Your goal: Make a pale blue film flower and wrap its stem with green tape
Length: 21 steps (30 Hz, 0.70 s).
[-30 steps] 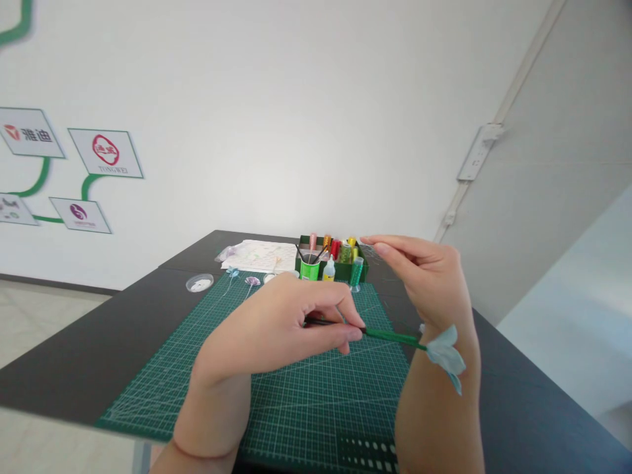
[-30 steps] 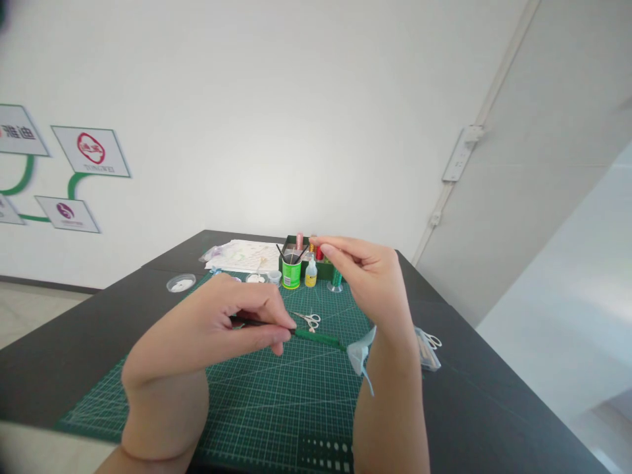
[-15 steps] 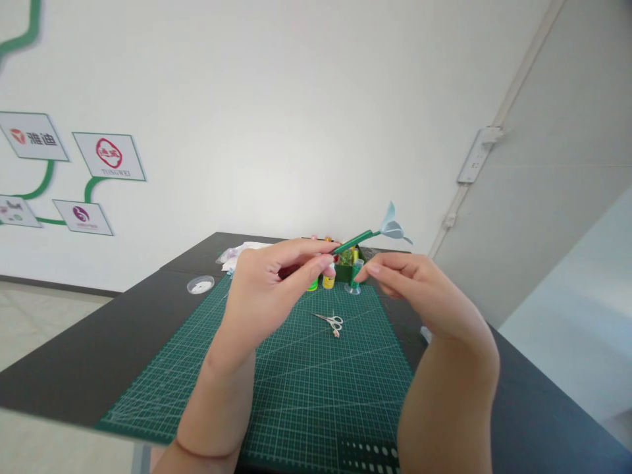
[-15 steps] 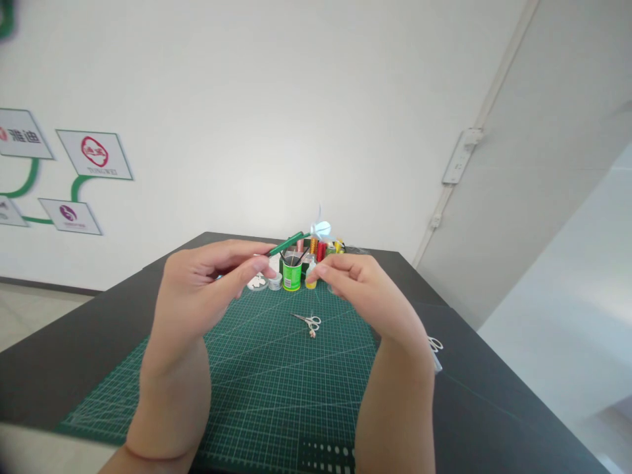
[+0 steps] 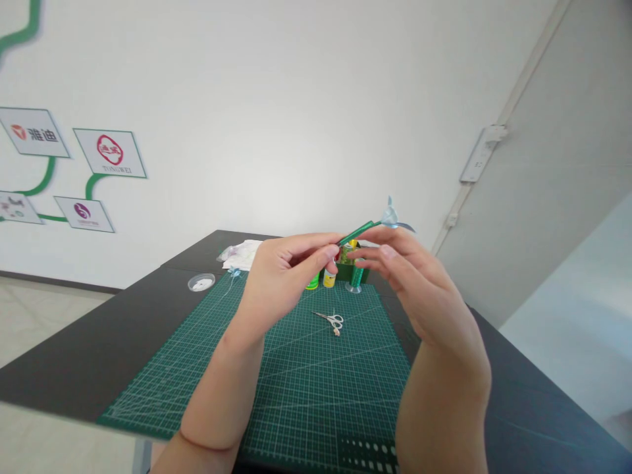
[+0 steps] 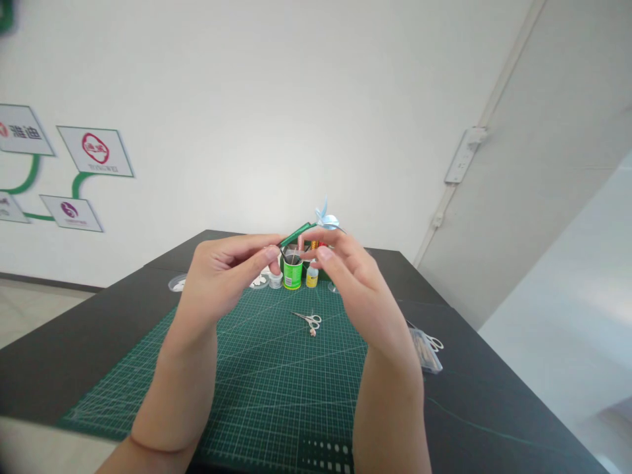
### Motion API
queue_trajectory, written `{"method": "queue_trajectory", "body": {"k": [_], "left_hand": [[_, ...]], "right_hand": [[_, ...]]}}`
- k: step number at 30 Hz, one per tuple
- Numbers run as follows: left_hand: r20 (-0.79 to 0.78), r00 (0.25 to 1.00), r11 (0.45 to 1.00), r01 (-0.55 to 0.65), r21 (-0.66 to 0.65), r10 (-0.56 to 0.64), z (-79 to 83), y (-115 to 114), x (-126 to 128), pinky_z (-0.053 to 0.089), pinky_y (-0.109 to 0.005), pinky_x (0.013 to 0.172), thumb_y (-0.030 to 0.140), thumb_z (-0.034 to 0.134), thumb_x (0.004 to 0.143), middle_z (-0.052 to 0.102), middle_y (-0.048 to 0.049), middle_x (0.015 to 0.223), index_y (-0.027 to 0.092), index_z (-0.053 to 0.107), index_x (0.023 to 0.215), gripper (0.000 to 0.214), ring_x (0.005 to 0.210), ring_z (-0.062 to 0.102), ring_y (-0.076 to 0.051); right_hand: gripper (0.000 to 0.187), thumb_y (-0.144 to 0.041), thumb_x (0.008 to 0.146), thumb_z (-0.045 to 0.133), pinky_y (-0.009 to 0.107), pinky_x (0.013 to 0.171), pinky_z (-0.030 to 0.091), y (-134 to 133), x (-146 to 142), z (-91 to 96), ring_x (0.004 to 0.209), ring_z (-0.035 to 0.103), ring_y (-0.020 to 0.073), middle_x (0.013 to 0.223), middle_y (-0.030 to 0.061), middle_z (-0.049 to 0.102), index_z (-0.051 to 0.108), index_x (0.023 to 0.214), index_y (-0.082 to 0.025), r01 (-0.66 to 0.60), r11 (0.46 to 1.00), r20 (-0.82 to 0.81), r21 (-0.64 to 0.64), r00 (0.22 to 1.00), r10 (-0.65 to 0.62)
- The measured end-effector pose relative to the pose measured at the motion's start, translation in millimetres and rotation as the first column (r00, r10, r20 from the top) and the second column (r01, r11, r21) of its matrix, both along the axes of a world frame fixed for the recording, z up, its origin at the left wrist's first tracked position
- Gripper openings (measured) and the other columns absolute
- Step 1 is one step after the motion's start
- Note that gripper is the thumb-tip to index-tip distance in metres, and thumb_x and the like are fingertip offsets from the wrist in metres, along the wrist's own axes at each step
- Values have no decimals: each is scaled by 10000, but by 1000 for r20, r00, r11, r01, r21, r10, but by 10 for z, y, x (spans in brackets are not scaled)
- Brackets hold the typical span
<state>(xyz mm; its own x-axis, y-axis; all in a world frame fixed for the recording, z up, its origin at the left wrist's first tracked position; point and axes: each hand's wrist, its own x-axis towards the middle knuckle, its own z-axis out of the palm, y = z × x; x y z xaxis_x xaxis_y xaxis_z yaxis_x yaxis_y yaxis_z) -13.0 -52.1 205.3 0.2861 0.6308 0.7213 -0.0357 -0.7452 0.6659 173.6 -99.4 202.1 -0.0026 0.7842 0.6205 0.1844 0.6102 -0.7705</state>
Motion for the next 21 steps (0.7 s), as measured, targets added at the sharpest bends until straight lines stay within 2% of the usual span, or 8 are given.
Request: {"method": "queue_trajectory", "body": {"k": [2, 3, 5, 7, 9, 14, 17, 21], "left_hand": [[4, 1000, 1000, -2, 11, 2, -5, -2, 5, 506, -204, 570, 234, 657, 920, 727, 4, 686, 232, 821, 1015, 190, 634, 634, -106], [7, 1000, 1000, -3, 12, 3, -11, 1, 8, 509, -205, 579, 239, 659, 922, 726, 7, 684, 238, 816, 1043, 198, 642, 637, -108], [24, 1000, 1000, -12, 6, 12, -26, 14, 17, 505, -204, 577, 255, 665, 924, 729, 10, 691, 246, 806, 1076, 208, 644, 638, -106], [45, 999, 1000, -22, -12, 23, -40, 33, 29, 485, -204, 547, 277, 671, 923, 735, 8, 703, 247, 797, 1094, 215, 624, 630, -101], [51, 998, 999, -27, -42, 29, -45, 48, 41, 462, -207, 518, 297, 673, 919, 742, 4, 712, 241, 789, 1099, 222, 600, 621, -100], [-4, 998, 994, -63, -86, 63, -16, 43, 56, 449, -228, 523, 312, 662, 918, 735, 9, 669, 231, 735, 1144, 250, 626, 645, -123], [-36, 995, 992, -98, -83, 95, -3, 37, 64, 454, -230, 540, 312, 650, 923, 738, 12, 680, 222, 713, 1111, 218, 644, 661, -127], [-88, 990, 990, -117, -74, 110, -19, 59, 72, 470, -222, 577, 288, 627, 927, 749, 10, 717, 202, 704, 1011, 143, 646, 663, -113]], "right_hand": [[274, -390, 1001, 536, 259, 642, 563, -87, -56, 22, 841, 691, 159, 1158, 70, 653, 637, 1208, -241, -88, 991, 90, -99, 991, 98], [319, -396, 1003, 533, 237, 516, 506, -126, -80, 28, 711, 664, 133, 1103, 65, 661, 606, 1274, -245, -102, 985, 120, -143, 986, 119], [366, -383, 1007, 525, 221, 418, 384, -196, -119, 30, 540, 541, 101, 851, 10, 639, 569, 1343, -245, -74, 980, 167, -185, 980, 106], [359, -371, 1009, 516, 225, 423, 325, -254, -148, 22, 506, 440, 103, 660, -42, 510, 587, 1339, -246, -6, 985, 208, -170, 977, 42], [339, -370, 1011, 505, 236, 443, 310, -300, -166, 15, 532, 414, 119, 626, -44, 439, 626, 1305, -252, 83, 987, 259, -135, 965, -46], [304, -363, 1018, 456, 256, 448, 315, -370, -151, 14, 522, 416, 140, 608, -29, 441, 699, 1176, -271, 242, 970, 383, -25, 898, -214], [299, -336, 1021, 438, 259, 458, 333, -418, -127, 26, 496, 419, 134, 583, -31, 475, 723, 1068, -263, 223, 975, 455, -10, 869, -194], [299, -333, 1030, 437, 260, 474, 364, -538, -107, 66, 503, 455, 127, 651, -12, 593, 727, 1020, -262, 164, 986, 519, -25, 845, -127]]}}
